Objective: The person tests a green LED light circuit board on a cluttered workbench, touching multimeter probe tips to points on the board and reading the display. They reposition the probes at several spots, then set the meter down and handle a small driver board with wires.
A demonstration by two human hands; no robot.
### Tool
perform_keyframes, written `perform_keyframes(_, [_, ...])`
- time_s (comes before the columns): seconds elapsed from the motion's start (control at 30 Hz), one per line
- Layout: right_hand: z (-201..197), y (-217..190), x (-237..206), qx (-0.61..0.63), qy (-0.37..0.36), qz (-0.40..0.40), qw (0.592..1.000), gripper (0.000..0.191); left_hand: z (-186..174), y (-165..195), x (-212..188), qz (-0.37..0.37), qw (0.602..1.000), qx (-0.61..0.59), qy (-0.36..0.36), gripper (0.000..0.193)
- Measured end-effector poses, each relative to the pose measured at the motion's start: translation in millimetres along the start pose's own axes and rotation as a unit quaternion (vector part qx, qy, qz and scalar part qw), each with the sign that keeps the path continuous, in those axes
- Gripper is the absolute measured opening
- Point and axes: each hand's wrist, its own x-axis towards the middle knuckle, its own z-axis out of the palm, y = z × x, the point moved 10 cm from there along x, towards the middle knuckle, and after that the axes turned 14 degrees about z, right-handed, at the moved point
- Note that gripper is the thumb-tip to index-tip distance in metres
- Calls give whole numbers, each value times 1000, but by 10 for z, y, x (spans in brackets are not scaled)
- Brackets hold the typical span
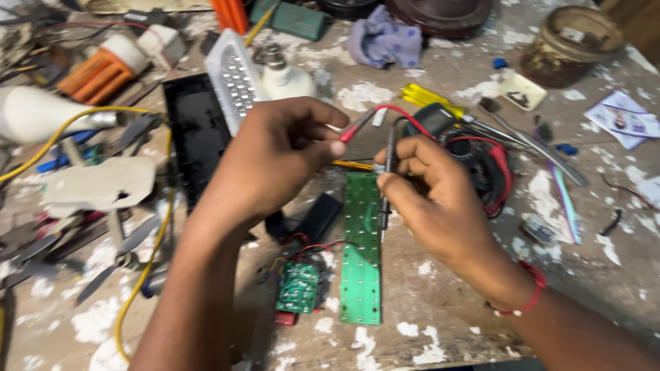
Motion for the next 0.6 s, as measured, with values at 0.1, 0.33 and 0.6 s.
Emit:
perform_keyframes(0.1, [149, 38, -18, 19, -20, 56, 998, 17, -12, -51, -65, -23, 999, -36, -27, 22])
perform_keyframes(0.33, [285, 96, -212, -9, -17, 62, 998, 21, 49, -49, -112, 33, 990, -96, -99, 22])
perform_keyframes(0.6, [73, 307, -561, -1, 103, 35, 994, 20, 135, -120, -165, 39, 987, -68, -143, 21])
